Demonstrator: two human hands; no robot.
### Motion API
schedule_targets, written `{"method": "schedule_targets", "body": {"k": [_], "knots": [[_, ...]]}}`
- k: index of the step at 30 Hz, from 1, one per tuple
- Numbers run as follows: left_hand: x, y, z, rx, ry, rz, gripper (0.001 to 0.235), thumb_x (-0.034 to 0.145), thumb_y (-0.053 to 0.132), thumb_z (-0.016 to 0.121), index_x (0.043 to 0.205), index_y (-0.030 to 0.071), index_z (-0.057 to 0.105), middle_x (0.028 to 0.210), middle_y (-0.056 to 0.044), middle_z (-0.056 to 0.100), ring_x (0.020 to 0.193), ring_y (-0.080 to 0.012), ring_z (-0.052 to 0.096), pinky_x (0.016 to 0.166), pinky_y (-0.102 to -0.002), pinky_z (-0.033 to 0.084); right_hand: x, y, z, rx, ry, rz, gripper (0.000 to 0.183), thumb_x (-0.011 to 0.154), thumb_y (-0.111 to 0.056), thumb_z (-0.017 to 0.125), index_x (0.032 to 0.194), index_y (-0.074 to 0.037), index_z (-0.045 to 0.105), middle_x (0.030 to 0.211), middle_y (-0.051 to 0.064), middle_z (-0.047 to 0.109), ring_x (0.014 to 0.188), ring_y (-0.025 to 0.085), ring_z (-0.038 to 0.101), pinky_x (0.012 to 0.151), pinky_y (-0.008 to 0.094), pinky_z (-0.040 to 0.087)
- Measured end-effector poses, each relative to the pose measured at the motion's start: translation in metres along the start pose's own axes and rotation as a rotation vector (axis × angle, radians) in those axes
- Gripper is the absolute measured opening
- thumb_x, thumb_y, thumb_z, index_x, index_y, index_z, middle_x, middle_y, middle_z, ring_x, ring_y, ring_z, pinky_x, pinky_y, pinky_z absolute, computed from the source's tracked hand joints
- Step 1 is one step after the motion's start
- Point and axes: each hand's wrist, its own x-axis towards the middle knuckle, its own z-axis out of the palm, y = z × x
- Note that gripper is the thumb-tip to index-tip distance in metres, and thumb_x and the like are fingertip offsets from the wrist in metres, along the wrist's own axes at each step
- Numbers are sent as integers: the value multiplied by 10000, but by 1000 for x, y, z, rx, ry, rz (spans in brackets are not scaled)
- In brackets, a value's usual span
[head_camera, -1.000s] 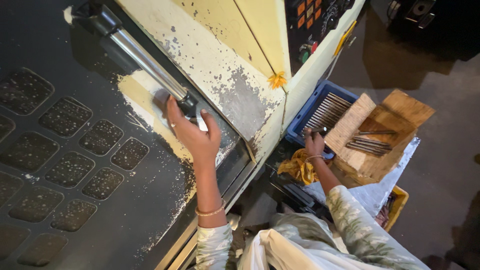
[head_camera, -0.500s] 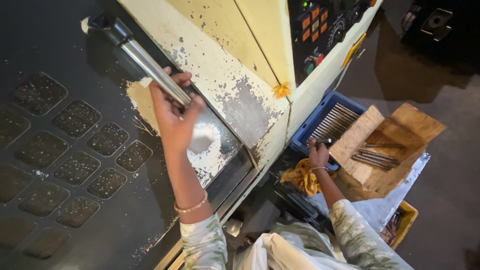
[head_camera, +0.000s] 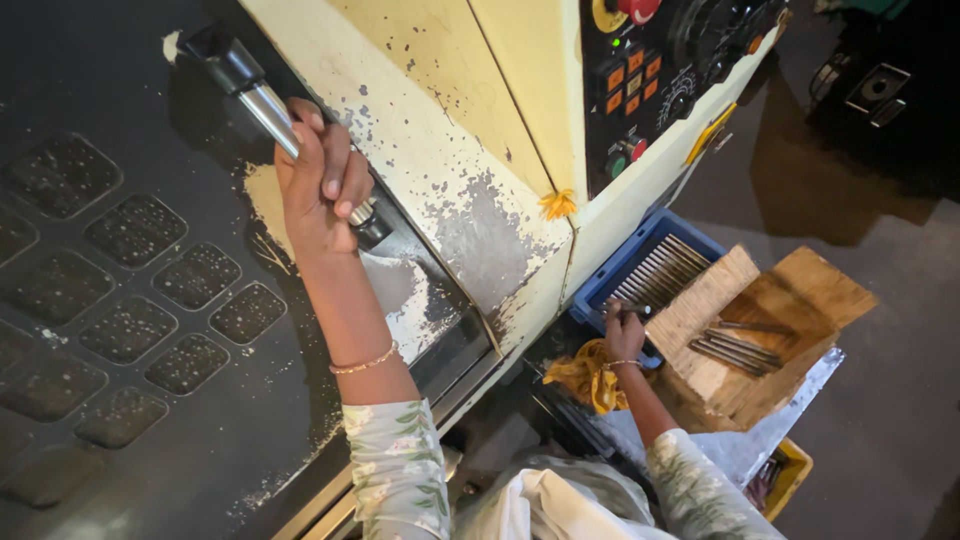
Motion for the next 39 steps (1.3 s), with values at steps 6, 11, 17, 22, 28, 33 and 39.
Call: {"method": "schedule_targets", "body": {"k": [6,11,17,22,28,33,39], "knots": [[-2,0,4,37,25,-5,232,1151,314,578,1043,131,485,596,44,334,416,-47,310,385,-177,242,-2,2,1,-102,3,-33,356,1058,-400,557,1140,-110,747,827,84,739,762,219,699,724,360,529],[-2,-1,5,43,17,-4,220,1135,300,581,1027,137,479,630,43,328,416,-48,308,383,-176,261,-1,2,0,-181,-6,-93,384,1056,-446,530,1141,-138,743,845,101,748,812,299,719,741,415,534],[-6,-3,5,41,42,26,232,1139,266,617,1009,136,474,616,43,317,448,-39,291,411,-178,268,-8,4,-3,-267,24,-241,364,1080,-405,542,1159,-127,762,924,154,731,871,374,688,761,454,524],[-4,-2,12,45,87,33,252,1121,265,640,981,120,489,627,44,321,465,-42,302,405,-190,274,-6,-5,-3,-240,-16,-133,370,1054,-415,527,1142,-138,757,880,138,742,861,344,713,772,448,535],[-4,0,11,110,86,12,251,1095,296,632,960,124,509,626,27,342,483,-89,377,433,-226,283,-5,-12,-4,-62,-70,-78,381,1088,-395,538,1157,-74,732,859,97,727,788,223,669,733,358,516],[-7,1,7,137,71,15,301,1145,289,623,924,143,480,669,11,358,499,-115,406,438,-223,287,-2,-20,-5,258,-158,-36,331,1089,-314,555,1203,-38,696,871,29,674,756,92,567,701,268,467],[-5,-2,4,113,79,14,183,1111,243,606,1002,116,533,647,19,358,510,-117,397,465,-259,308,-49,-14,-7,365,-57,-62,299,1085,-286,547,1168,-24,665,840,-13,606,725,76,516,658,248,445]]}}
